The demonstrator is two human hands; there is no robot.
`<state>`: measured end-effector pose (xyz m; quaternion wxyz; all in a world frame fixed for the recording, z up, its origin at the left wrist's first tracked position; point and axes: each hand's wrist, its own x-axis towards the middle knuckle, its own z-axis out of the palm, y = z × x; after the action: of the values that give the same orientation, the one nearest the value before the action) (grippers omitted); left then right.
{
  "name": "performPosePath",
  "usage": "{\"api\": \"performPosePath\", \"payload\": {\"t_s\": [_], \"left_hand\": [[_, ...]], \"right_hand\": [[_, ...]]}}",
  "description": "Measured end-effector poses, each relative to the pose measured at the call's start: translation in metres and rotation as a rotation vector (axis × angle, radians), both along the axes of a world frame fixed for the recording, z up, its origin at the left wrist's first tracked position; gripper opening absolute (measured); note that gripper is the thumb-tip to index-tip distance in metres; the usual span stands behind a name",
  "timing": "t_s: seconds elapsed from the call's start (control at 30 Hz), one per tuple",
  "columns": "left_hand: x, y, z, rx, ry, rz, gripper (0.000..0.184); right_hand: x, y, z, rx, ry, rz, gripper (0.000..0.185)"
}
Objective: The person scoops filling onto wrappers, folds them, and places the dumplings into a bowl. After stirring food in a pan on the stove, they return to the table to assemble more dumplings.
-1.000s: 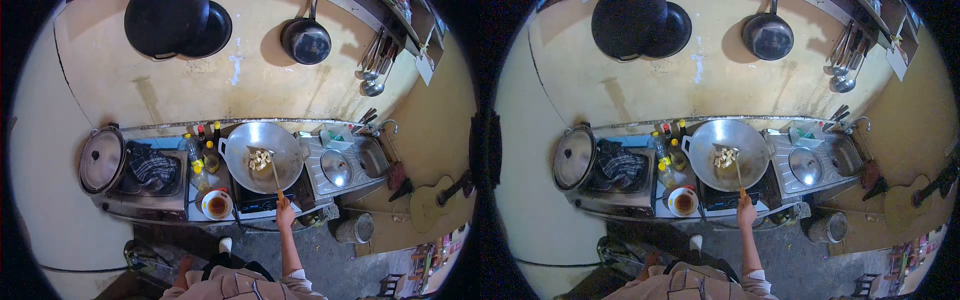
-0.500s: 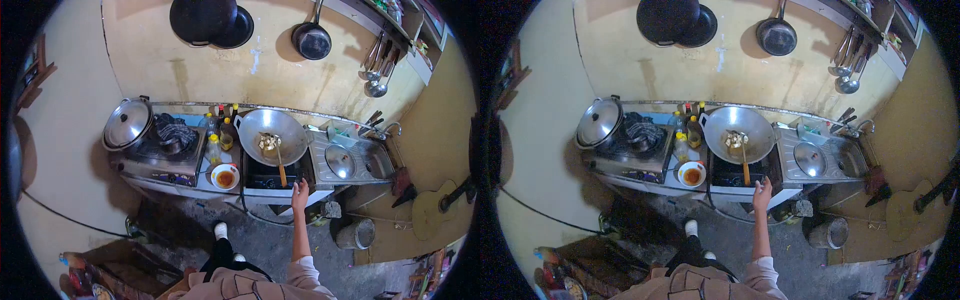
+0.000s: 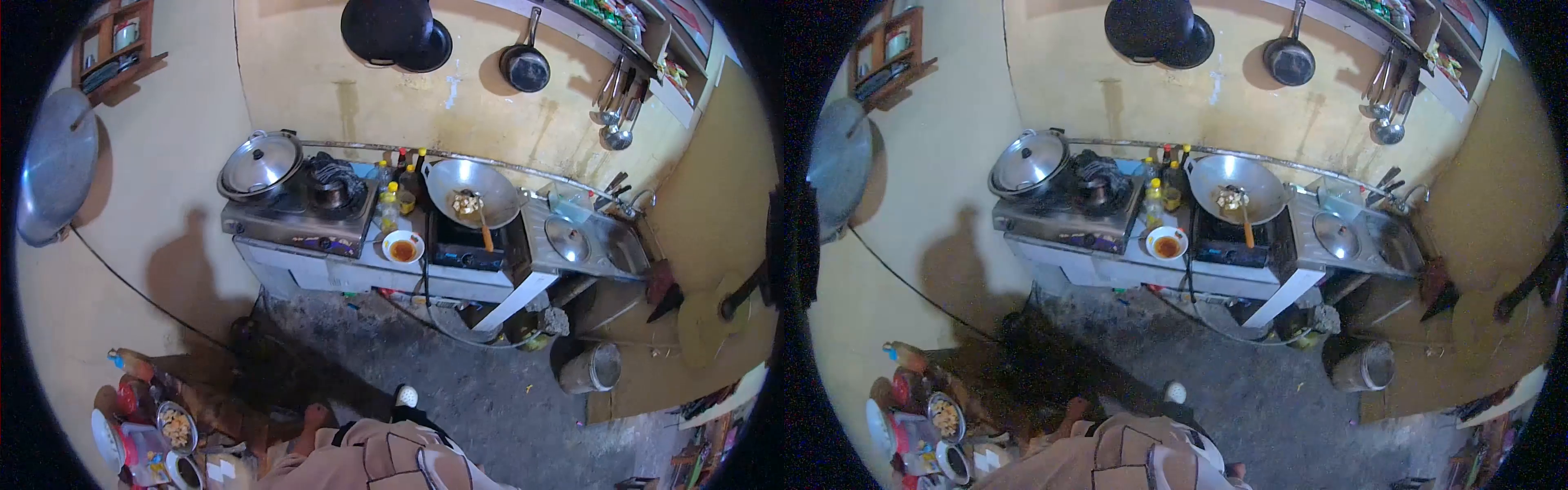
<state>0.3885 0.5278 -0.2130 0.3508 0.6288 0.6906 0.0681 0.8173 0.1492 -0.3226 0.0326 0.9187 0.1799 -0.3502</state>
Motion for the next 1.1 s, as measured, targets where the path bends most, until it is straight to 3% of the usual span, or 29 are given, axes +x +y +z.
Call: {"api": "performPosePath", "payload": {"t_s": [0.1,0.17,0.23,0.3,0.4,0.5,0.6,0.73,0.8,0.9,1.0,1.1], "left_hand": [[-0.020,-0.018,0.010,0.106,0.082,-0.067,0.023],[-0.047,-0.036,0.011,0.058,0.026,-0.166,0.022],[-0.073,-0.059,0.003,-0.002,-0.010,-0.200,0.020],[-0.090,-0.090,-0.019,-0.077,-0.032,-0.157,0.018],[-0.117,-0.151,0.006,-0.240,-0.222,0.010,0.015],[-0.116,-0.188,0.038,-0.165,-0.384,0.289,0.012],[-0.113,-0.218,0.089,0.072,-0.839,0.242,0.010],[-0.125,-0.260,0.093,0.176,-0.793,0.313,0.009],[-0.136,-0.285,0.093,0.216,-0.696,0.343,0.008],[-0.155,-0.327,0.098,0.325,-0.893,0.514,0.007],[-0.172,-0.362,0.133,0.335,-0.368,0.491,0.005],[-0.190,-0.387,0.187,0.492,-0.318,0.536,0.004]], "right_hand": [[-0.056,-0.023,0.046,0.065,-0.141,-0.394,0.023],[-0.087,-0.025,0.061,0.186,-0.137,-0.342,0.023],[-0.112,-0.016,0.075,0.234,-0.106,0.054,0.024],[-0.132,-0.014,0.042,0.008,-0.041,0.115,0.027],[-0.148,-0.009,0.054,-0.025,-0.003,0.436,0.032],[-0.169,0.006,0.140,0.107,-0.031,0.125,0.037],[-0.161,-0.011,0.125,0.268,-0.131,0.087,0.039],[-0.154,0.017,0.124,0.125,-0.091,0.257,0.042],[-0.166,0.051,0.149,0.045,-0.043,0.402,0.042],[-0.197,0.091,0.152,0.216,-0.025,0.614,0.042],[-0.243,0.121,0.147,0.341,-0.062,0.829,0.040],[-0.325,0.140,0.189,1.004,0.261,0.844,0.031]]}}
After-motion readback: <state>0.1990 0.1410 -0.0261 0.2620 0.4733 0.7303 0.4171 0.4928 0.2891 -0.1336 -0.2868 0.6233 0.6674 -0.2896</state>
